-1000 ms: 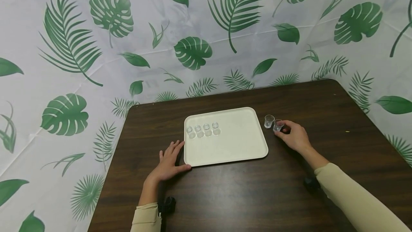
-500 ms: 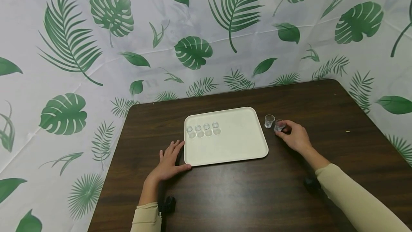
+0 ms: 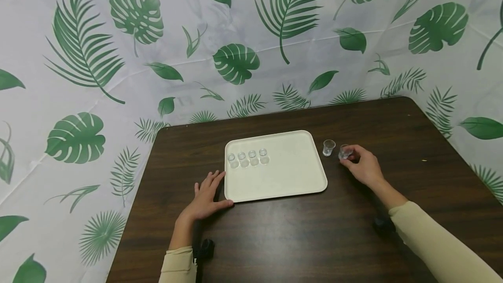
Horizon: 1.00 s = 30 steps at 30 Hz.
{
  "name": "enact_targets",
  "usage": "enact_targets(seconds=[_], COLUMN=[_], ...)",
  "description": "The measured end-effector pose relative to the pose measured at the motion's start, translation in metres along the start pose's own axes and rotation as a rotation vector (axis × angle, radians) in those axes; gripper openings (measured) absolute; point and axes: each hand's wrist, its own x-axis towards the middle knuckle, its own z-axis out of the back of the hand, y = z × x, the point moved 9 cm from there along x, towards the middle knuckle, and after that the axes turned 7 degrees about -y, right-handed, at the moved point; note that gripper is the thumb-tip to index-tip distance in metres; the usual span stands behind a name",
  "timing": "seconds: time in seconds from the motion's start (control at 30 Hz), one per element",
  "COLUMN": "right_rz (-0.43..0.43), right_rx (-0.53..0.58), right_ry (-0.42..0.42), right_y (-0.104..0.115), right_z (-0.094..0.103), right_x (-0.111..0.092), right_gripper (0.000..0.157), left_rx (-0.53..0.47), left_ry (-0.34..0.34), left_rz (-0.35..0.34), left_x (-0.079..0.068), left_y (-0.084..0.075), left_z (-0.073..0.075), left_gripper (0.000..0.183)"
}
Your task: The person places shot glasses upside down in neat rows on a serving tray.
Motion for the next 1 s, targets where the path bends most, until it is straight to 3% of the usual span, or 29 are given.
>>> enact_targets(seconds=[0.4, 0.77, 1.0], right_rz=[-0.045, -0.066, -0.065], right_rx=[0.055, 0.123, 0.149], right_ry=[-0.011, -0.113, -0.125], right_y=[-0.002, 0.002, 0.011], right_z=[0.01, 0.022, 0.024], right_x=[-0.002, 0.002, 0.003], right_gripper=[0.035, 0.036, 0.037], left_rx=[0.017, 0.017, 0.016], left_ry=[0.005, 0.012, 0.012], left_rz=[0.01, 0.013, 0.014], left_x=[0.0, 0.001, 0.001], left_y=[-0.001, 0.001, 0.001], left_z=[0.0, 0.0, 0.0], left_gripper=[0.095, 0.096, 0.096])
